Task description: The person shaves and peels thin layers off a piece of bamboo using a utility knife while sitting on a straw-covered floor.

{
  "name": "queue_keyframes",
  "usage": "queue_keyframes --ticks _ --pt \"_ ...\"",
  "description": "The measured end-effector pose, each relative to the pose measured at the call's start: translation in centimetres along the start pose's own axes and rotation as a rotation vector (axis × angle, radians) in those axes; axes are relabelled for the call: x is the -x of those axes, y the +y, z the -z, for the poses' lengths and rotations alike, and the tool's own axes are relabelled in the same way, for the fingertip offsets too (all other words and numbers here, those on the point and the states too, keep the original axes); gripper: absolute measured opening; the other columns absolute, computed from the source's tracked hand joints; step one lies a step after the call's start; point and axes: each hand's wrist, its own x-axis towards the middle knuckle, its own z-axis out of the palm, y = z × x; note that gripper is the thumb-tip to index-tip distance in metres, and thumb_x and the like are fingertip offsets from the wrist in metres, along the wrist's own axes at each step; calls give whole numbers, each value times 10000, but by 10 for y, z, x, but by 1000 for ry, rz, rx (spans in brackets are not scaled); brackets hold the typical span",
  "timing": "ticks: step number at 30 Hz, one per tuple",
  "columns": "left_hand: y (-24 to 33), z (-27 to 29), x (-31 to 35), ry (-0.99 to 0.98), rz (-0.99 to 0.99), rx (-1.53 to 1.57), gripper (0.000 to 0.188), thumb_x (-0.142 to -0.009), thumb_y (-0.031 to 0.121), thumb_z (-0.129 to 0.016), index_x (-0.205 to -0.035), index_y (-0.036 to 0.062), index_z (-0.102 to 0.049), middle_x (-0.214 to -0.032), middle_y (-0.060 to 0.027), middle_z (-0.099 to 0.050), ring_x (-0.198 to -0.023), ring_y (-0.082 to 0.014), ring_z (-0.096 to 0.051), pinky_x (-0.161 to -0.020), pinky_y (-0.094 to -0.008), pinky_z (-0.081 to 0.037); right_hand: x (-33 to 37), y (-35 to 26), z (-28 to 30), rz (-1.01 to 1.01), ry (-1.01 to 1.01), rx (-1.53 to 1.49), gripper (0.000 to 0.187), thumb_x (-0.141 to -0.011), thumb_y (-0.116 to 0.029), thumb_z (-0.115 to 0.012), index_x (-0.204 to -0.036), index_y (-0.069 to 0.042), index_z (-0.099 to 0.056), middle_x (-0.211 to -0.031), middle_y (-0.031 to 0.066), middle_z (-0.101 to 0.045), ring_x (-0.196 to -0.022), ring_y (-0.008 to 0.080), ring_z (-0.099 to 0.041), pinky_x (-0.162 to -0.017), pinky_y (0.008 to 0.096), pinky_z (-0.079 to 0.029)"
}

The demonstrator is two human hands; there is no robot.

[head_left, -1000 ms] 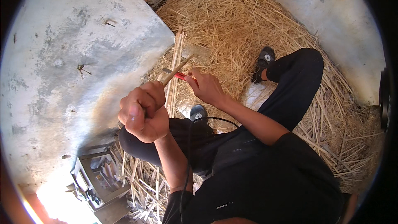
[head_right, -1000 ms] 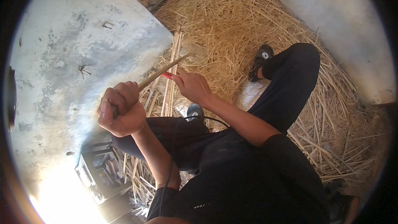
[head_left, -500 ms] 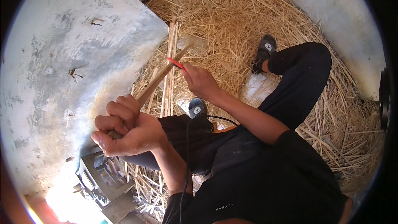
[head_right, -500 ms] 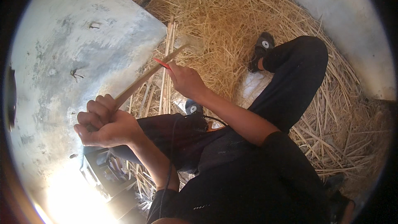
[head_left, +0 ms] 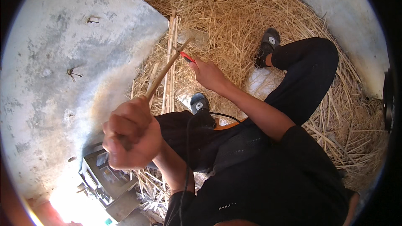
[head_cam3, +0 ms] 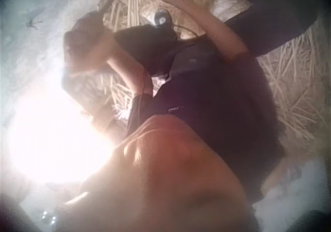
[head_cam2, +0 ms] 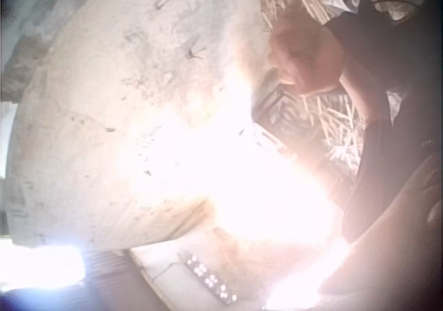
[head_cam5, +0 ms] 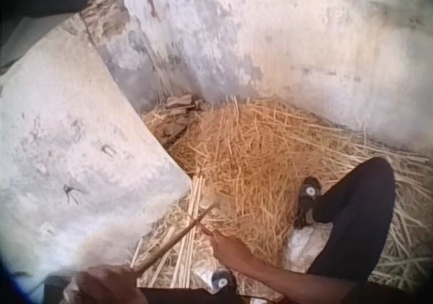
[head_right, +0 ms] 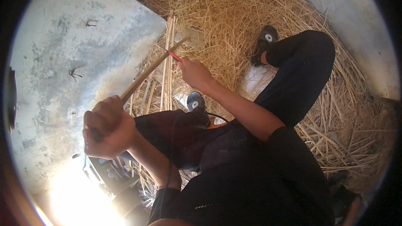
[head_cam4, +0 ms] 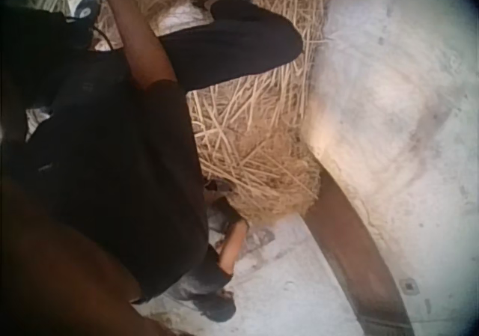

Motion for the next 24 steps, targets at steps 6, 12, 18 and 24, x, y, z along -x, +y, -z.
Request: queue_keyframes --ticks 6,12,18,24 --pt "2 2 2 -91 6 -1 400 -835 288 -390 -513 70 -297 -417 -19 -239 -363 -104 -197 -377 -278 -162 3 -48 33 40 132 -179 345 -959 -305 -412 -977 25 -509 -677 249 -560 -614 411 -566 -562 476 -423" --pt "-1 -5 5 -78 -16 33 384 -826 280 -395 -519 71 -300 -419 -11 -248 -365 -103 -183 -378 -283 -154 6 26 -24 -39 79 1 391 -957 -322 -382 -903 37 -525 -604 200 -547 -545 369 -545 -530 443 -425" --pt "0 3 1 -111 -28 37 366 -820 253 -391 -518 67 -300 -417 -19 -255 -353 -108 -209 -376 -285 -154 -2 -47 37 7 69 -284 400 -952 -358 -390 -872 14 -513 -522 89 -437 -438 180 -454 -447 327 -368" --pt "4 8 -7 -242 -38 53 400 -814 245 -393 -480 64 -268 -406 -22 -252 -328 -132 -253 -348 -289 -174 26 -35 13 201 68 -144 325 -967 -277 -388 -896 18 -505 -626 197 -526 -576 307 -549 -542 435 -409"
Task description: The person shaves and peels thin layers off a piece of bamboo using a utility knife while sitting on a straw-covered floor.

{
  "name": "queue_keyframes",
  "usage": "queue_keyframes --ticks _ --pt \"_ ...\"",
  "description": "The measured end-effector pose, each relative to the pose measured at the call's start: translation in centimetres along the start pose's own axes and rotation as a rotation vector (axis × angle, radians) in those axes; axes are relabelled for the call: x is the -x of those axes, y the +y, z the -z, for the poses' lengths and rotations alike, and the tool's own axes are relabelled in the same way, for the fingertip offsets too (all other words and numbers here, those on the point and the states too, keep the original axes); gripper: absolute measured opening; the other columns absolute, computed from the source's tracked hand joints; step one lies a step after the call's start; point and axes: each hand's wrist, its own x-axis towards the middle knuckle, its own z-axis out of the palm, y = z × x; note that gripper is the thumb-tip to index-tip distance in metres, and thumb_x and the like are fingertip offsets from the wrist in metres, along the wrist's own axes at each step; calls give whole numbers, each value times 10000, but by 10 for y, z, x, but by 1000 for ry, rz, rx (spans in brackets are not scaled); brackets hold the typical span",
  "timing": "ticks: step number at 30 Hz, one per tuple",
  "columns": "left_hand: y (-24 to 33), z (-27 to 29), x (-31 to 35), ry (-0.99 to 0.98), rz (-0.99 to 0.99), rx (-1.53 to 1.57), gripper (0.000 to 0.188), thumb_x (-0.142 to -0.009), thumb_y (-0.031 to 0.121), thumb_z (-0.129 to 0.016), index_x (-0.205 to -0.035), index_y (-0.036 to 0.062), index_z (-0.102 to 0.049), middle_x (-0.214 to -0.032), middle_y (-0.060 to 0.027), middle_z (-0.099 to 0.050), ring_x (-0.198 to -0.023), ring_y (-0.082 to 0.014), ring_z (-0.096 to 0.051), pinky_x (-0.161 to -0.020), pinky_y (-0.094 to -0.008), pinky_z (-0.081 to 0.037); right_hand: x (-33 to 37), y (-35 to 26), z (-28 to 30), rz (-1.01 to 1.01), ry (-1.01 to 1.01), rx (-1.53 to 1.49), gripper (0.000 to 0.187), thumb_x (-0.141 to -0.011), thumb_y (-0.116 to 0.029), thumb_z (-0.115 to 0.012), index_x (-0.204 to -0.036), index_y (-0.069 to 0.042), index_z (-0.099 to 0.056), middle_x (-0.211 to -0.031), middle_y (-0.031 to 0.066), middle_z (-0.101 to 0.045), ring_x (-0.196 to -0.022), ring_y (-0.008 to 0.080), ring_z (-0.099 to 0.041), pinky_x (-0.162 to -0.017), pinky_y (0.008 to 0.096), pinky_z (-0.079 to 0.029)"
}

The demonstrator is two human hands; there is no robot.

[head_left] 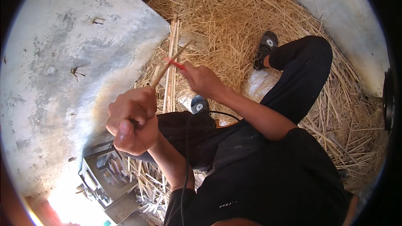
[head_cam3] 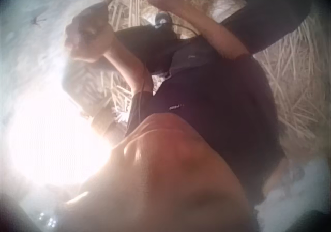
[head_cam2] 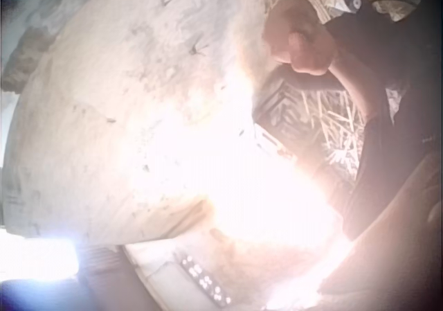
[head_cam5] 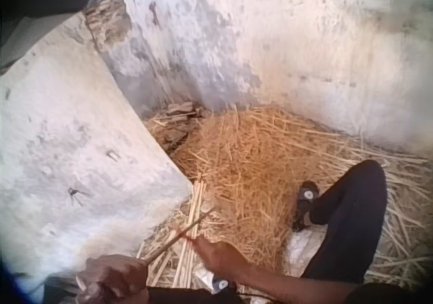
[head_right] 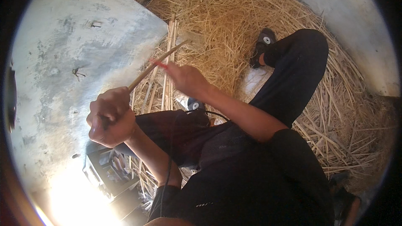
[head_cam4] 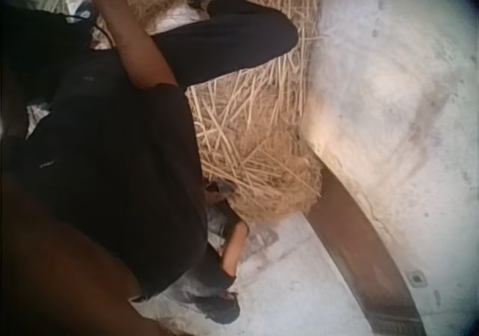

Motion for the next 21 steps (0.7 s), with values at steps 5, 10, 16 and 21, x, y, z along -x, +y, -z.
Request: queue_keyframes --ticks 5,10,16,21 --pt "1 -17 0 -100 21 -89 433 -812 253 -406 -454 49 -270 -384 -22 -250 -305 -142 -276 -330 -265 -169 -1 39 1 -172 -93 181 304 -953 -236 -390 -993 30 -531 -684 245 -582 -662 398 -606 -580 497 -466" --pt "-1 -4 1 -37 93 -70 427 -812 297 -420 -507 27 -288 -461 -56 -288 -395 -161 -306 -404 -313 -203 8 -53 21 30 40 -53 374 -963 -313 -397 -924 38 -521 -607 250 -527 -590 389 -567 -557 466 -418" --pt "-3 -4 -1 90 60 -11 401 -810 287 -395 -509 51 -274 -474 -35 -257 -401 -136 -255 -410 -305 -185 -9 61 -2 -229 -132 107 350 -939 -312 -419 -913 29 -494 -650 260 -556 -670 407 -587 -614 515 -425" --pt "-5 -3 14 298 2 -14 388 -812 293 -386 -518 70 -268 -465 -35 -266 -386 -127 -228 -405 -293 -180 -6 -16 18 -81 -85 78 347 -940 -322 -433 -952 19 -490 -618 219 -551 -596 352 -584 -569 476 -413"
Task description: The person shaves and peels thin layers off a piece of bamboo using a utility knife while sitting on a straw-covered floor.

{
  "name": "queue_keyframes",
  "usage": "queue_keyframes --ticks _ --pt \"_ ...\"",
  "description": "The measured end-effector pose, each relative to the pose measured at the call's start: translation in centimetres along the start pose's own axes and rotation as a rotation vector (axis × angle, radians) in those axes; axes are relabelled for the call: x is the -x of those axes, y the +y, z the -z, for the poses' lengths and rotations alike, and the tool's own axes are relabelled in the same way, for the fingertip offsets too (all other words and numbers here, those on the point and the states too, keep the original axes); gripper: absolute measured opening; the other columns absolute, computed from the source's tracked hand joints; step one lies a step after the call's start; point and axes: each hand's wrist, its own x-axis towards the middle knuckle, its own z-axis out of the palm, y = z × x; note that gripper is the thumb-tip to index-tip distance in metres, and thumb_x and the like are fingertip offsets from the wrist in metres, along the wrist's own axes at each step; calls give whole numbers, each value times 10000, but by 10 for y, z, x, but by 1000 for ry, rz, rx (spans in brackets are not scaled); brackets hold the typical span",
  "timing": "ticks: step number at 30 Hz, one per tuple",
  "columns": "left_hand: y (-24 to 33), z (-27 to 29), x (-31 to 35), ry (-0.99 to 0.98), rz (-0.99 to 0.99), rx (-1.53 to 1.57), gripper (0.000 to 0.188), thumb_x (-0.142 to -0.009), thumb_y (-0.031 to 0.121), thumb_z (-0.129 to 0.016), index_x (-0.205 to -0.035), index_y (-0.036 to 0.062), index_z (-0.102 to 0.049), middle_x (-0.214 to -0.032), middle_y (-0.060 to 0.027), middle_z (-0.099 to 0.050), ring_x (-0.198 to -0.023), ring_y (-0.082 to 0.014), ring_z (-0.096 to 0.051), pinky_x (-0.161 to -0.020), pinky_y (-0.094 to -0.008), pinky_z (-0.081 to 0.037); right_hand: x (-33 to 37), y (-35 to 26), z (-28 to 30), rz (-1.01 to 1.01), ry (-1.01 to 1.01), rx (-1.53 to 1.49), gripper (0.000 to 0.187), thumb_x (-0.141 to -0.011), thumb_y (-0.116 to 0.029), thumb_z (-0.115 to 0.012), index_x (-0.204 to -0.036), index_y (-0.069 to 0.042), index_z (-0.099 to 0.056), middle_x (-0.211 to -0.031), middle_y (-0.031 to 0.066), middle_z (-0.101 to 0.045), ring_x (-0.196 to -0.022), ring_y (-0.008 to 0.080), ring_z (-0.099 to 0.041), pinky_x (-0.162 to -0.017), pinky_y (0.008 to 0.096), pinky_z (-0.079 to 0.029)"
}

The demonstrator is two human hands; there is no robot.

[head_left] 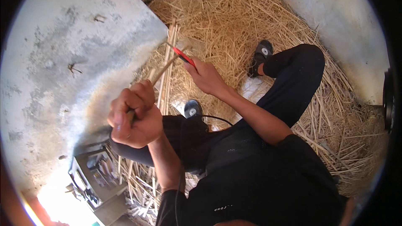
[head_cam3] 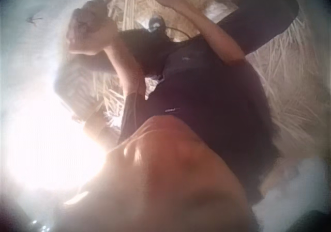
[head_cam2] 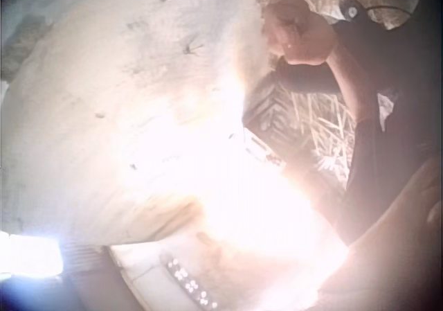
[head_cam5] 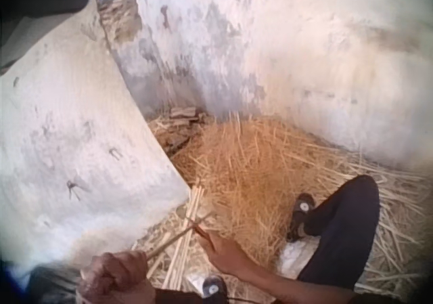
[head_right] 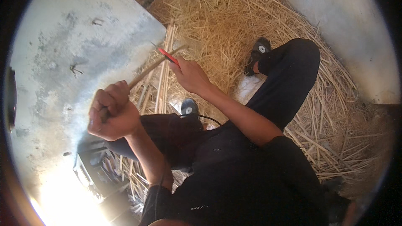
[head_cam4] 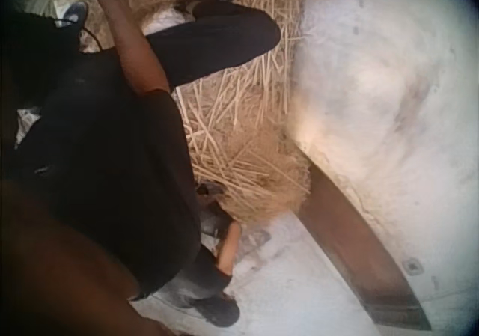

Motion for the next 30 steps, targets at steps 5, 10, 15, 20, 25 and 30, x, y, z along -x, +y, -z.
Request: queue_keyframes --ticks 5,10,15,20,25,30 --pt "8 -9 -2 -41 43 37 480 -879 418 -338 -535 85 -298 -445 -18 -267 -408 -107 -177 -429 -290 -154 20 -42 20 89 158 -323 267 -953 -268 -439 -959 -4 -478 -548 127 -483 -463 254 -494 -470 378 -356" --pt "7 -7 -8 9 21 20 531 -899 480 -288 -534 95 -295 -428 -18 -253 -408 -106 -170 -433 -284 -150 38 -73 27 284 92 -435 189 -936 -176 -455 -986 6 -457 -529 143 -465 -445 282 -508 -439 376 -349" --pt "11 -13 -7 98 6 22 561 -900 520 -259 -524 105 -282 -423 -15 -234 -413 -108 -150 -436 -286 -134 45 -27 0 -10 -102 59 197 -941 -172 -430 -988 17 -463 -599 227 -551 -565 391 -578 -490 484 -401" --pt "12 -11 -4 197 -34 8 537 -909 458 -244 -518 93 -299 -414 -28 -250 -387 -122 -156 -411 -289 -149 48 -43 33 -11 -82 -44 248 -958 -223 -426 -1040 4 -484 -591 216 -515 -544 411 -524 -499 456 -376" --pt "4 -18 -6 195 -256 -362 468 -886 336 -273 -513 64 -357 -461 -79 -358 -423 -157 -306 -420 -283 -271 69 -69 26 382 101 -241 231 -956 -218 -435 -1019 -4 -492 -582 219 -495 -526 397 -518 -512 461 -377" --pt "14 -13 -12 126 -433 -658 457 -848 273 -305 -525 -6 -466 -512 -165 -490 -450 -197 -446 -439 -278 -348 53 -30 24 41 -45 94 230 -954 -223 -436 -943 1 -485 -575 209 -504 -516 350 -541 -485 421 -391"
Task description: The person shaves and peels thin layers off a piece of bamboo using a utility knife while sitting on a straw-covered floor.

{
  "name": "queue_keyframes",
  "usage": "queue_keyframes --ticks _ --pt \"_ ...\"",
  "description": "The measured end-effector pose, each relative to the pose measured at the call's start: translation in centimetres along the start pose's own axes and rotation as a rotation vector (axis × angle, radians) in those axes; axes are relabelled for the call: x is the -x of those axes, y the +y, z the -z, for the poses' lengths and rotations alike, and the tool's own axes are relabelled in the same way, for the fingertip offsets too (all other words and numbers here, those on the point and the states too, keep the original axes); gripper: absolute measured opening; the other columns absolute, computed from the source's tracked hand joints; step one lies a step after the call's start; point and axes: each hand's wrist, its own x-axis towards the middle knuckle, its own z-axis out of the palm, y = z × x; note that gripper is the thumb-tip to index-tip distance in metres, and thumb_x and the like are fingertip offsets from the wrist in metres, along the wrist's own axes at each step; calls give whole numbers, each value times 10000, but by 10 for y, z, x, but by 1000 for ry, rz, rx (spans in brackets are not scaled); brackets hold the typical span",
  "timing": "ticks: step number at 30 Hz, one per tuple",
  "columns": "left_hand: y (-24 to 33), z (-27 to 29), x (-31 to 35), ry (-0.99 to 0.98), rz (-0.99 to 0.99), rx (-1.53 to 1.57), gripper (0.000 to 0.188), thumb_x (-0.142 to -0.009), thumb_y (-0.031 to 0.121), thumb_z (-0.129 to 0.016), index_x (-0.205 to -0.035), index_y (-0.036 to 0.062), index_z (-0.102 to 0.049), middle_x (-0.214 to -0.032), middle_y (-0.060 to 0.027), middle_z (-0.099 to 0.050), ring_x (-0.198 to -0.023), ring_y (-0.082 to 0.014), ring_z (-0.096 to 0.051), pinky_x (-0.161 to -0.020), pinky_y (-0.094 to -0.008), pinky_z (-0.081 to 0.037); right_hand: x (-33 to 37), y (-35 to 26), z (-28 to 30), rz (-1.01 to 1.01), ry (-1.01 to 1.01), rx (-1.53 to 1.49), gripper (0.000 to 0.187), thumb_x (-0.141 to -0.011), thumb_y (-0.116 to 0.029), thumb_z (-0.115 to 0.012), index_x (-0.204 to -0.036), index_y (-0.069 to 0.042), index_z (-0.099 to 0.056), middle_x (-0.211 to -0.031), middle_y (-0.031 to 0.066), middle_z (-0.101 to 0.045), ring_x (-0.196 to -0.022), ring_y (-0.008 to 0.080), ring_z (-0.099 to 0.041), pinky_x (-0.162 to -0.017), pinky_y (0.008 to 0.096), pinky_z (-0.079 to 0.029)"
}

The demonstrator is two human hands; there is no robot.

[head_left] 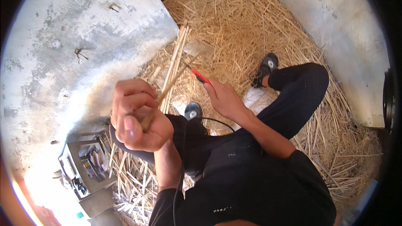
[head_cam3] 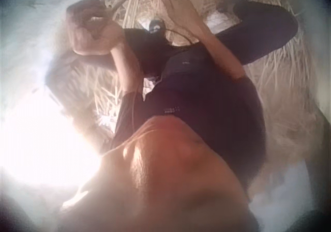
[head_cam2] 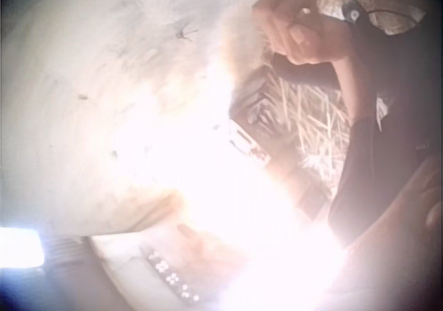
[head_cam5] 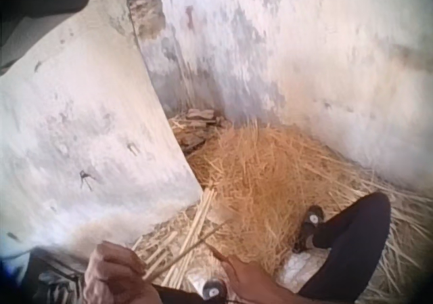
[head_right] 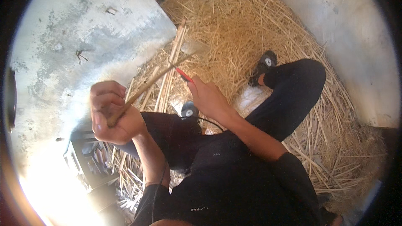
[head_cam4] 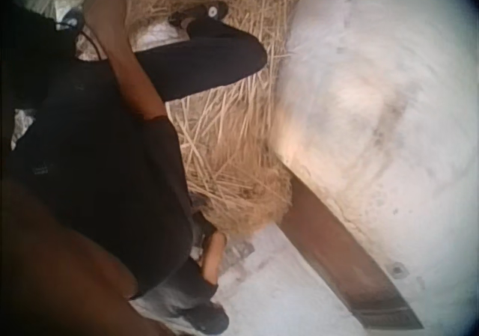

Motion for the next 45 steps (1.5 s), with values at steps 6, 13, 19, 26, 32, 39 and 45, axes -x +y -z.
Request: queue_keyframes --ticks 6,13,19,26,32,39,45 --pt "0 2 7 76 -75 -54 403 -798 229 -317 -488 6 -445 -445 -136 -444 -399 -164 -388 -382 -255 -260 33 -66 18 349 50 -388 214 -954 -180 -422 -1013 1 -519 -599 171 -525 -519 337 -548 -492 387 -399" --pt "1 -5 11 168 -63 4 390 -794 225 -345 -474 17 -425 -428 -116 -424 -396 -149 -377 -386 -249 -245 12 6 11 -121 -34 15 199 -942 -178 -452 -1024 -1 -489 -612 223 -531 -546 400 -555 -494 445 -399" --pt "0 -11 11 188 2 112 381 -789 238 -353 -489 13 -423 -426 -109 -400 -402 -159 -363 -395 -248 -252 30 -23 -12 99 62 -114 229 -945 -211 -466 -977 16 -472 -579 235 -516 -528 409 -538 -479 452 -384" --pt "0 -5 14 213 58 56 384 -790 260 -353 -505 13 -421 -450 -126 -403 -437 -157 -371 -427 -251 -261 21 -45 8 175 83 -310 219 -957 -216 -439 -968 1 -462 -551 197 -508 -477 383 -535 -428 433 -363" --pt "1 -10 13 232 76 19 397 -804 291 -348 -523 15 -402 -485 -128 -407 -450 -155 -353 -435 -254 -234 32 -17 -15 161 86 -98 143 -929 -153 -494 -944 -12 -485 -544 214 -495 -472 406 -507 -434 434 -360" --pt "-2 -8 12 258 95 5 399 -818 306 -343 -530 34 -388 -485 -118 -394 -461 -146 -337 -450 -257 -223 38 -60 4 286 101 -241 146 -923 -127 -497 -924 13 -456 -550 235 -489 -501 410 -525 -446 451 -366" --pt "-1 -15 15 275 139 81 389 -829 303 -348 -541 43 -374 -486 -124 -394 -467 -137 -337 -450 -245 -223 10 0 -2 -19 -8 109 202 -940 -188 -474 -908 10 -453 -586 242 -517 -552 431 -541 -464 456 -371"
